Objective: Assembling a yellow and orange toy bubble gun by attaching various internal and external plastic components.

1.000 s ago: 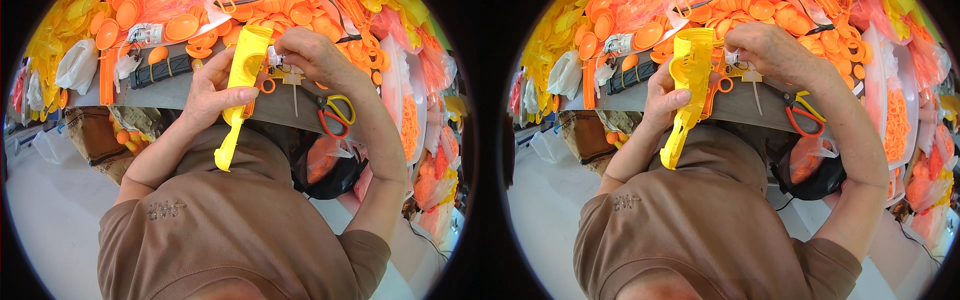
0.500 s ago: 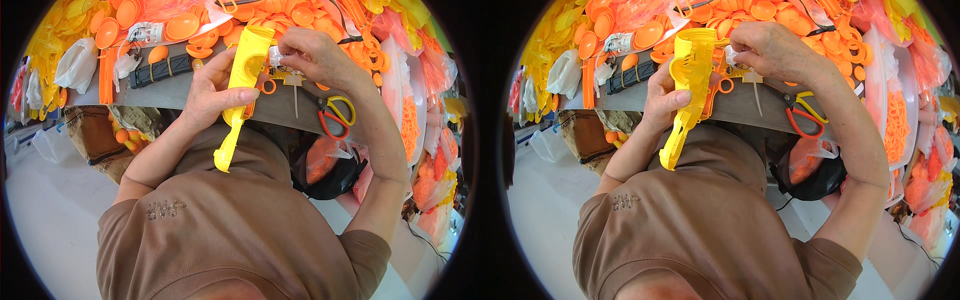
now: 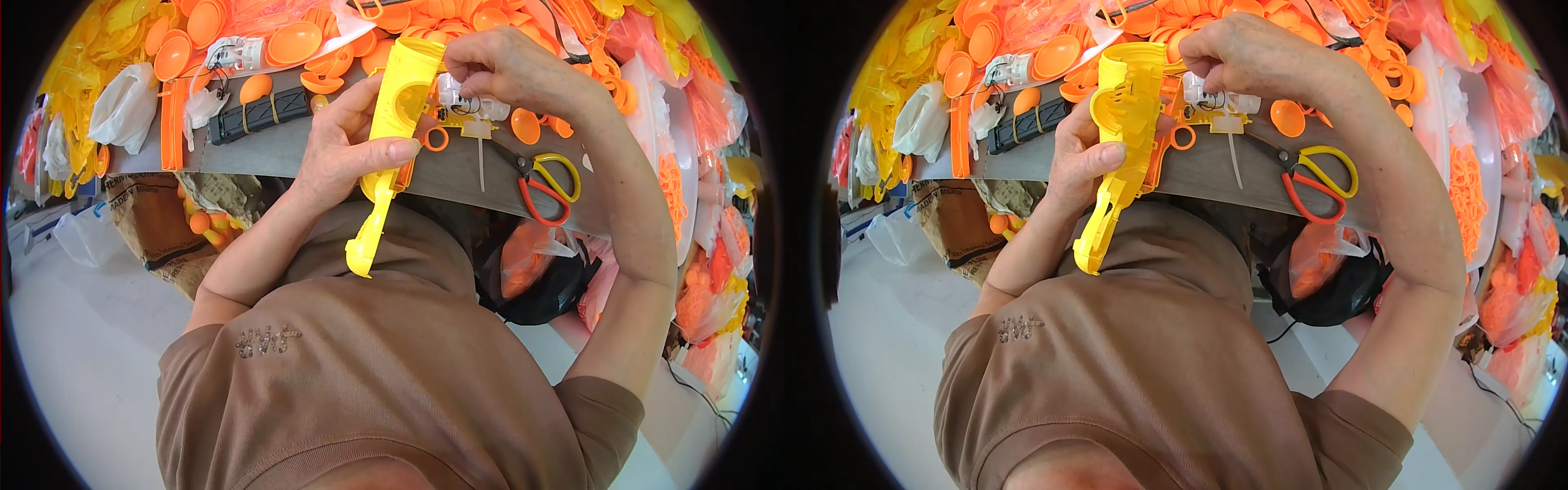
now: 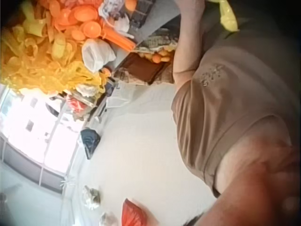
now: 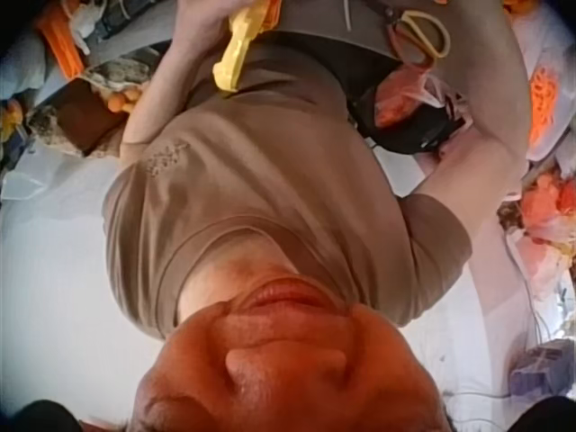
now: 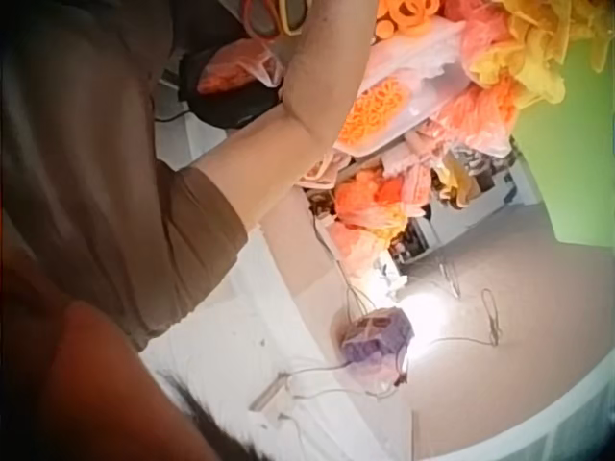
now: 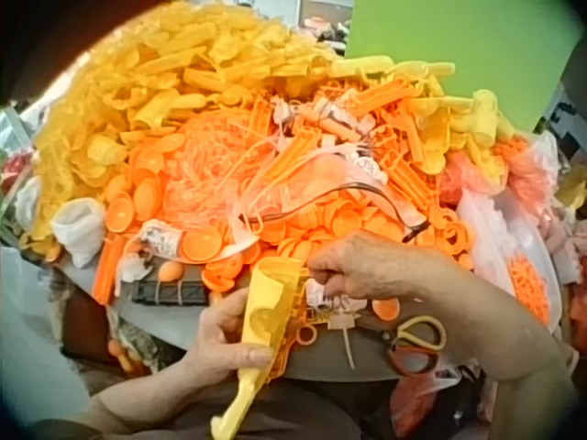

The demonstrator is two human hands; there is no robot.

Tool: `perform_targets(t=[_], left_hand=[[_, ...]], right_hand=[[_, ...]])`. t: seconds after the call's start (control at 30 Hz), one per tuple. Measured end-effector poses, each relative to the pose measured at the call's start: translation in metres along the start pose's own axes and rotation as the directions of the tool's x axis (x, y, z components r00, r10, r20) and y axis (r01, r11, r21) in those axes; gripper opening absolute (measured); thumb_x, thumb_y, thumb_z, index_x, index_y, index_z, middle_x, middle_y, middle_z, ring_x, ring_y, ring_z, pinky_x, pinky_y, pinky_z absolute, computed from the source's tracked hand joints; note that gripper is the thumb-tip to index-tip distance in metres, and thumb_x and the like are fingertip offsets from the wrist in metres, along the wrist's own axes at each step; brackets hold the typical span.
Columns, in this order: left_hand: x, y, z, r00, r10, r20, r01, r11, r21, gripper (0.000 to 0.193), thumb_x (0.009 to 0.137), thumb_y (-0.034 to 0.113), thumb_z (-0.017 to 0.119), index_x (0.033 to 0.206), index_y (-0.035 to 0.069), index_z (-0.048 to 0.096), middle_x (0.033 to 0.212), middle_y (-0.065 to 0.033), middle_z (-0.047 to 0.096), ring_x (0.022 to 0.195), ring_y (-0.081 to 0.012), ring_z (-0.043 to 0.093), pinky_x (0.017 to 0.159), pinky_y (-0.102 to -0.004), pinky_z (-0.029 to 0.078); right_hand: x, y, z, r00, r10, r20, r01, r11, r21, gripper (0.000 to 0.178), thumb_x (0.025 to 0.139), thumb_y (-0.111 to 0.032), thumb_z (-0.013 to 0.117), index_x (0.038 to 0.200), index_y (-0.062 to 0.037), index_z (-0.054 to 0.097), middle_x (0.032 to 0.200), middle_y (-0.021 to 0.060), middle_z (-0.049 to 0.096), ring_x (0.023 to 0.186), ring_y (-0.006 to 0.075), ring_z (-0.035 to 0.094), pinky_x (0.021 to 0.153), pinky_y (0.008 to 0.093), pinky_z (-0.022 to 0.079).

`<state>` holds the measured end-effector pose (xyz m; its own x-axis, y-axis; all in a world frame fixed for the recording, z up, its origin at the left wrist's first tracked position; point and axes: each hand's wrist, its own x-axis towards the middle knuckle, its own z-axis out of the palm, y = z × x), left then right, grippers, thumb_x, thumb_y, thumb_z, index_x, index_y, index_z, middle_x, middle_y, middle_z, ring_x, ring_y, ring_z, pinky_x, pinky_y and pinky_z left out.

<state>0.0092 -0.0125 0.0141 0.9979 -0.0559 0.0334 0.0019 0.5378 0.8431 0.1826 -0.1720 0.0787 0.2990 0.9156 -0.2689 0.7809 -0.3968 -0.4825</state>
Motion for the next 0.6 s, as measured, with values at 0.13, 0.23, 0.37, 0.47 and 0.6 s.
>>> perform_targets(t=[0.13,0.23,0.37,0.47,0.6], left_hand=[[0.004,0.006,0.003,1.000,-0.024,0.020,0.022,0.996,0.081,0.065,0.077,0.014,0.072,0.131,-0.002,0.041,0.113,-0.0111,0.058,0.099,-0.0170,0.059,0.086,-0.0294,0.047],[0.007,0.007,0.005,0.998,-0.064,0.025,0.062,0.995,0.083,0.064,0.077,0.014,0.072,0.131,-0.001,0.041,0.109,-0.0101,0.059,0.096,-0.0153,0.059,0.083,-0.0280,0.047],[0.006,0.006,0.007,0.998,-0.016,0.056,0.010,0.994,0.108,0.062,0.079,0.015,0.071,0.130,0.000,0.040,0.109,-0.0100,0.059,0.098,-0.0150,0.058,0.084,-0.0281,0.047],[0.009,0.008,0.013,0.999,-0.025,0.030,0.024,0.999,0.035,0.060,0.080,0.015,0.070,0.129,0.000,0.039,0.112,-0.0098,0.056,0.099,-0.0147,0.057,0.085,-0.0286,0.046],[0.022,0.007,0.025,0.999,-0.039,0.006,0.039,0.996,0.077,0.058,0.082,0.017,0.069,0.127,-0.001,0.038,0.114,-0.0081,0.053,0.102,-0.0131,0.055,0.086,-0.0284,0.046]], right_hand=[[0.002,-0.001,-0.003,0.995,-0.039,-0.087,0.039,0.999,-0.008,0.021,0.071,-0.011,0.065,0.081,0.0000,0.051,0.070,0.0102,0.056,0.068,0.0259,0.057,0.062,0.0360,0.043],[0.007,0.004,-0.008,0.999,-0.039,-0.038,0.039,0.999,0.009,0.027,0.070,-0.015,0.067,0.083,0.0007,0.050,0.070,0.0106,0.057,0.068,0.0271,0.057,0.063,0.0381,0.042],[0.007,0.011,-0.009,1.000,0.009,0.001,-0.009,0.999,-0.048,0.028,0.071,-0.019,0.070,0.083,0.0002,0.052,0.070,0.0089,0.058,0.068,0.0235,0.057,0.062,0.0370,0.042],[0.002,0.009,-0.007,0.993,0.110,0.031,-0.111,0.992,0.053,0.028,0.073,-0.021,0.070,0.085,-0.0001,0.055,0.071,0.0082,0.059,0.068,0.0209,0.058,0.062,0.0359,0.043],[-0.002,0.015,0.001,0.994,0.093,-0.050,-0.087,0.990,0.111,0.030,0.074,-0.022,0.070,0.093,-0.0008,0.061,0.078,0.0093,0.064,0.074,0.0189,0.061,0.066,0.0328,0.046]])
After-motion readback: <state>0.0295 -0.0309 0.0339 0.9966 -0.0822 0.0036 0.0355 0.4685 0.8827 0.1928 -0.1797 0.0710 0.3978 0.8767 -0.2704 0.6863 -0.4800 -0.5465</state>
